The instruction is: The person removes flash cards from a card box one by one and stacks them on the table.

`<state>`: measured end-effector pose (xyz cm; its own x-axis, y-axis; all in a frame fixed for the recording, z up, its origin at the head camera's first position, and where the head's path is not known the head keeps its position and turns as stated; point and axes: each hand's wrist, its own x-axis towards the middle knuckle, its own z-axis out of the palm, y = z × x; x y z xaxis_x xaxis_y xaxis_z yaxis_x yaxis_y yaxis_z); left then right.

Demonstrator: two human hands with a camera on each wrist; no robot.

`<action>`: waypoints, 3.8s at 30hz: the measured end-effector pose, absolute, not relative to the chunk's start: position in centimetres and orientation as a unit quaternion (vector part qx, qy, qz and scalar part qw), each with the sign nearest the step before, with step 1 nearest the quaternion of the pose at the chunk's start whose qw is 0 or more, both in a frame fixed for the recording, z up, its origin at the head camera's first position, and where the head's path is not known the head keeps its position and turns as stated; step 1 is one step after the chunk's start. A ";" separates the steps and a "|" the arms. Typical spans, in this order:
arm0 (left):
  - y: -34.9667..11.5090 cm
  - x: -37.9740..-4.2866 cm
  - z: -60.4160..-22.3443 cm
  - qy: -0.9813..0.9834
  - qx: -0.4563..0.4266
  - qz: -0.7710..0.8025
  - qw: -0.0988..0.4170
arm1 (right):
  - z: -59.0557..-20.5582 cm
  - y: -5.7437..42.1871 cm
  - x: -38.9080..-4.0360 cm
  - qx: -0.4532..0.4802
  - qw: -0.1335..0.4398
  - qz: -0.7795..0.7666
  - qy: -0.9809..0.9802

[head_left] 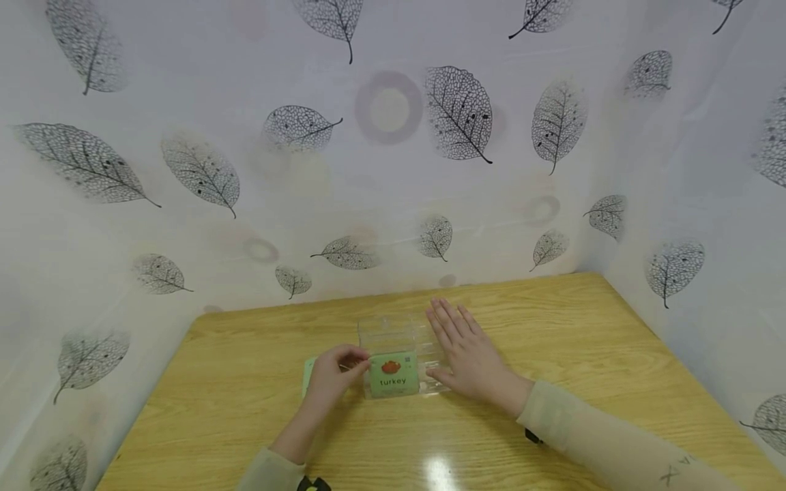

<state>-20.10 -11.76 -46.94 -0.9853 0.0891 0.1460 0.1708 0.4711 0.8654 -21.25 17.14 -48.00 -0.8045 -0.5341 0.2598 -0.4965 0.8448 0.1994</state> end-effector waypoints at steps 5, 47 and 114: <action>-11.7 -20.1 -46.9 -0.859 -0.070 -0.506 0.039 | -48.0 17.1 -21.2 0.272 0.153 -0.060 -0.948; -11.9 -20.4 -47.0 -0.859 -0.054 -0.507 0.048 | -47.9 17.1 -21.2 0.272 0.153 -0.060 -0.948; -12.1 -21.1 -46.6 -0.829 -0.034 -0.557 0.047 | -47.9 17.2 -21.2 0.274 0.158 -0.060 -0.947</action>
<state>-21.07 -12.06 -46.61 -0.9932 0.0044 0.1162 0.1092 0.3781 0.9193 -21.17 17.16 -47.87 -0.8001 -0.5374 0.2667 -0.4992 0.8429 0.2009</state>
